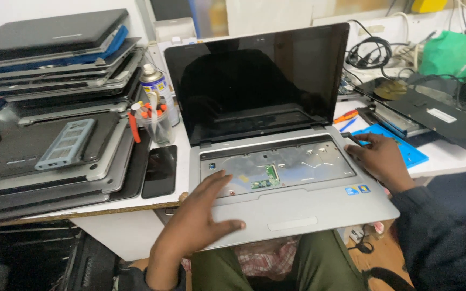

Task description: Disassembling and reassembling internal laptop components, including cables and screws, on a repair bench.

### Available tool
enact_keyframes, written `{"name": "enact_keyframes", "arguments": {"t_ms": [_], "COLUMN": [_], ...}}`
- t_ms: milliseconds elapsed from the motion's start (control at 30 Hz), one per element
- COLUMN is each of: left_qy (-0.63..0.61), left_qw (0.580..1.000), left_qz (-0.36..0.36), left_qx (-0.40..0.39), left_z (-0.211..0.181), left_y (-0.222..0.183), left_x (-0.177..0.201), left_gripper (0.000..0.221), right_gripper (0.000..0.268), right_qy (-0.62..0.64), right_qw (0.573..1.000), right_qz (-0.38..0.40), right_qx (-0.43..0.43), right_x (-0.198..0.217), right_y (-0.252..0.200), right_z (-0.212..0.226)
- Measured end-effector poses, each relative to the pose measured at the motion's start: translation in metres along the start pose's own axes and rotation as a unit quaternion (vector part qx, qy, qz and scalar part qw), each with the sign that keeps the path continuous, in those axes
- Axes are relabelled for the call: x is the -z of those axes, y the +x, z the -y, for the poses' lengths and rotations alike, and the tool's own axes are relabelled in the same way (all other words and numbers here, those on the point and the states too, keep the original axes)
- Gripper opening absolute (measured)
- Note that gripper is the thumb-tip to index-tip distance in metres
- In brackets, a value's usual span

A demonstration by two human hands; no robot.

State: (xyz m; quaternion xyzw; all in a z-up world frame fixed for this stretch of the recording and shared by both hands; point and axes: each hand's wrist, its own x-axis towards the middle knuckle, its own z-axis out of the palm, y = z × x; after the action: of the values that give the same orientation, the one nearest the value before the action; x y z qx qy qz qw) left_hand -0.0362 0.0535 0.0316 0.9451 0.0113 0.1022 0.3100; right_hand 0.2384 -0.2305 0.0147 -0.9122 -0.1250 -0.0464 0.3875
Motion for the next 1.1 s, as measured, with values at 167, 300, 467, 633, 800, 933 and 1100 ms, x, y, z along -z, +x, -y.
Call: {"name": "enact_keyframes", "arguments": {"t_ms": [167,300,467,633,800,933,1100], "left_qy": [-0.016,-0.02,-0.012,0.001,0.064,0.137,0.244], "left_qw": [0.991,0.976,0.974,0.979,0.984,0.979,0.957], "left_qz": [-0.133,-0.217,-0.224,-0.203,-0.168,-0.15,-0.153], "left_qx": [-0.01,-0.028,-0.02,0.0,0.005,-0.001,-0.028], "left_z": [0.057,0.083,0.082,0.081,0.084,0.088,0.074], "left_y": [0.032,0.048,0.049,0.052,0.06,0.073,0.084], "left_x": [0.004,-0.003,-0.008,-0.006,-0.004,-0.003,-0.003], "left_gripper": [0.062,0.047,0.049,0.057,0.06,0.061,0.063], "right_gripper": [0.045,0.049,0.052,0.054,0.049,0.05,0.049], "right_qy": [0.003,0.008,-0.004,-0.004,0.012,0.017,0.003], "right_qw": [1.0,1.0,1.0,1.0,1.0,1.0,0.999], "right_qz": [-0.024,-0.018,-0.015,-0.015,-0.012,-0.011,-0.017], "right_qx": [0.014,0.005,0.018,0.02,0.012,0.002,0.04], "right_x": [-0.003,-0.001,-0.003,-0.004,0.0,0.001,-0.001], "right_y": [-0.007,-0.013,-0.015,-0.012,-0.019,-0.018,-0.016], "right_z": [0.001,0.001,-0.005,-0.007,0.0,0.0,-0.008]}}
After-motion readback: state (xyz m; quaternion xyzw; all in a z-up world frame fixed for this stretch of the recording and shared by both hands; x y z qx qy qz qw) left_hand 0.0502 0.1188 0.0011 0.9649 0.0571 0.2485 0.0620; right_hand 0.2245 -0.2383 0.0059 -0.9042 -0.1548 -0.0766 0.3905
